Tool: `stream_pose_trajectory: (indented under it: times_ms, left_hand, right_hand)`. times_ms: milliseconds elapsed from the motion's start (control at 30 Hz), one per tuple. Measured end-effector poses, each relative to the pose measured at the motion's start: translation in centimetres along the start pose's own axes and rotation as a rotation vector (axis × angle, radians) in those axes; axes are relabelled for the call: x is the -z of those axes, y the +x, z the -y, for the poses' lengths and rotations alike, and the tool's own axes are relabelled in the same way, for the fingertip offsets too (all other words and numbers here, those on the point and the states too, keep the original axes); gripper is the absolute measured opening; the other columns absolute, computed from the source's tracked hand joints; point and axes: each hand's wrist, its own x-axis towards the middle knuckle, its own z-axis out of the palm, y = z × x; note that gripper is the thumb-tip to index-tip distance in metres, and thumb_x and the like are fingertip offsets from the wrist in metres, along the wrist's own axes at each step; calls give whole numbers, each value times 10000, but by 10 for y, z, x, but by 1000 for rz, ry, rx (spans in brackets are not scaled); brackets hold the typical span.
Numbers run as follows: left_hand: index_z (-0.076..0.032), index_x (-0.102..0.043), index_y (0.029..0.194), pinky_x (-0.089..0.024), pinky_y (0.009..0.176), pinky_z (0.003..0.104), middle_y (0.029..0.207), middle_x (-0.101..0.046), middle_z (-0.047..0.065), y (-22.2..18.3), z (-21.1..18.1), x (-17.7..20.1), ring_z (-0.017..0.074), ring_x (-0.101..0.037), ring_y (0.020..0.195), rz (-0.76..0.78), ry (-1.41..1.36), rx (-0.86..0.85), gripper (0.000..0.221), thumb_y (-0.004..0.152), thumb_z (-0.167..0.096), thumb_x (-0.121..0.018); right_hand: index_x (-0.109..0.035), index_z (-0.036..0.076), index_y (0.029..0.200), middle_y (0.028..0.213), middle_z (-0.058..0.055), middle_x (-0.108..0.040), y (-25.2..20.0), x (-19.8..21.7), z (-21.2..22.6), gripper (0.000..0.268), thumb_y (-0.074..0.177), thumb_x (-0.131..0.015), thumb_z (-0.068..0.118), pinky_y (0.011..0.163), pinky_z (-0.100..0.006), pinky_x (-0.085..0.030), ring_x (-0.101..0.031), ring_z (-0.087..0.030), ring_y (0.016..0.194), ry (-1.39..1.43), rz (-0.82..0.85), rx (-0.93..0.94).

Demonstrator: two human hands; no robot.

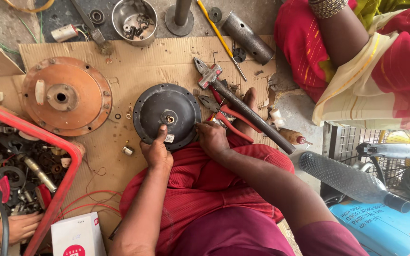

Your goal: The person sits on the floor and uses a hammer and a small wooden stick to tap and adjust a component on a black circular electrical device. They repeatedly strike the device and inspect the central part while surrounded by tools and parts.

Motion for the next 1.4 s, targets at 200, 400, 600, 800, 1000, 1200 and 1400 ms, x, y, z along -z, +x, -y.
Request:
stream_pose_trajectory:
  times_ms: [200, 400, 600, 800, 1000, 1200, 1400]
  left_hand:
    - [5, -475, 1362, -505, 1078, 379, 1369, -611, 131, 1, 0, 0, 251, -608, 1234, -9, 28, -3, 712, 757, 13, -850]
    - [31, -499, 1354, -500, 1070, 406, 1365, -624, 153, 6, 5, 4, 272, -612, 1221, 0, 25, -4, 715, 753, -36, -880]
    - [37, -505, 1321, -509, 1062, 412, 1338, -631, 164, 10, 13, 6, 286, -623, 1198, -31, 8, -54, 715, 721, -13, -890]
    - [33, -478, 1322, -491, 1083, 394, 1342, -622, 167, 7, 8, 5, 275, -617, 1216, -35, 5, -7, 713, 732, -5, -876]
    - [30, -474, 1328, -474, 1097, 379, 1352, -614, 162, 7, 9, 5, 265, -608, 1227, -30, 15, -20, 710, 741, -7, -872]
    - [36, -515, 1311, -508, 1051, 407, 1326, -639, 158, 12, 12, 6, 271, -630, 1181, -11, -7, -23, 696, 727, -22, -889]
    - [25, -557, 1312, -511, 1036, 405, 1326, -649, 139, 10, 9, 9, 264, -634, 1176, 21, -10, -38, 673, 731, -34, -890]
  right_hand:
    - [-726, 10, 914, 872, -210, -726, 4, 3, 9, 132, 906, -752, 139, 723, -487, -579, -718, -386, 793, -49, 48, -140]
    - [-706, 9, 941, 927, -226, -698, 2, 4, 4, 272, 797, -813, 213, 702, -506, -565, -691, -408, 817, -100, 2, -87]
    - [-754, 56, 926, 950, -167, -711, -2, -6, -5, 224, 806, -847, 221, 749, -481, -575, -701, -378, 848, -119, -74, -56]
    - [-781, 59, 947, 975, -169, -723, 1, 0, -1, 185, 803, -813, 171, 769, -456, -588, -712, -351, 863, -82, -35, -77]
    - [-765, 35, 1028, 1001, -195, -701, 3, 4, 6, 329, 742, -827, 187, 756, -474, -571, -690, -372, 880, -69, -63, -72]
    - [-769, 73, 879, 936, -148, -703, 3, 2, 3, 230, 767, -857, 254, 797, -456, -577, -696, -336, 893, -121, -39, -153]
    - [-767, 61, 912, 948, -167, -692, 1, 0, 3, 257, 766, -853, 254, 768, -465, -566, -686, -353, 868, -82, -73, -189]
